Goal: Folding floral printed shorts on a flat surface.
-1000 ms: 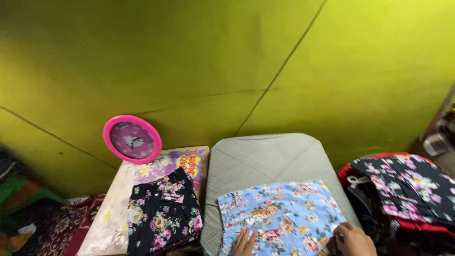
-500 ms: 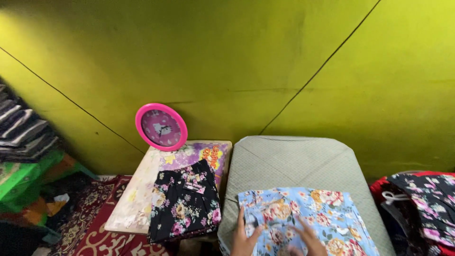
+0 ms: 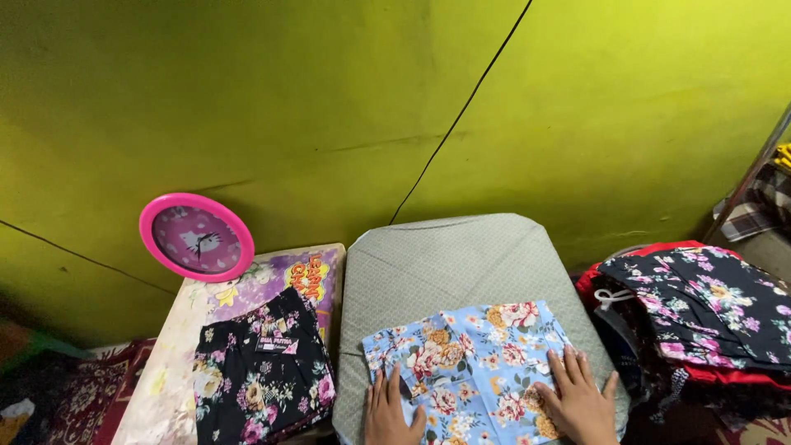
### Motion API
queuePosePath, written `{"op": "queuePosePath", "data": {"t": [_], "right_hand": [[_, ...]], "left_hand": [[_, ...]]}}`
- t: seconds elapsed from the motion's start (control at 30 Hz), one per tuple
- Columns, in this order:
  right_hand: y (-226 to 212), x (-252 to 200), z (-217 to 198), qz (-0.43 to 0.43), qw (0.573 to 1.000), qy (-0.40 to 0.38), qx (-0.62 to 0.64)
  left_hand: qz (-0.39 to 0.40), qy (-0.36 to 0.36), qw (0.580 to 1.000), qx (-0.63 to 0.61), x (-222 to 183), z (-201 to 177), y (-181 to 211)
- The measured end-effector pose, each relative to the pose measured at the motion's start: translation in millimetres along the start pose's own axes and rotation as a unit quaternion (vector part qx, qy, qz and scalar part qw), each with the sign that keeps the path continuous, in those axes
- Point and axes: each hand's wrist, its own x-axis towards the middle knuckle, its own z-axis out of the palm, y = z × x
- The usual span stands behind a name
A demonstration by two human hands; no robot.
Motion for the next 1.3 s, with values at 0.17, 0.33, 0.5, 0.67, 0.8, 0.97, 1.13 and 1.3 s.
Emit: {"op": "queuePosePath", "data": {"t": [0.17,0.33,0.5,0.67,0.8,0.97,1.13,1.3], "right_hand": [[-57,16,41,-0.196,0.920,0.340,-0.001],[-82,44,16,-0.281,0.773,0.549,-0.152],[-26,98,-3,-0.167,0.978,0.126,-0.007],[-92,35,-23,-0.161,0.984,0.061,-0.051],[-144,-37,26,-0.446,0.716,0.531,-0.074],[-146,-40,98,-0.408,0.726,0.543,-0.107],[-147,-35,101,-0.417,0.722,0.543,-0.100],[-138,-21,101,-0.403,0.725,0.545,-0.120]], "left_hand": [[0.005,0.016,1.000,-0.015,-4,-9,11],[-0.001,-0.008,1.000,-0.022,-3,-6,4],[0.010,0.013,1.000,0.000,0,3,2],[-0.013,-0.020,1.000,-0.018,-5,-13,14],[0.063,0.070,0.996,-0.009,-8,-8,9],[0.042,0.054,0.997,-0.031,-16,-20,18],[0.070,0.130,0.984,-0.101,-17,-13,11],[0.069,0.222,0.939,-0.255,-18,-14,4]]}}
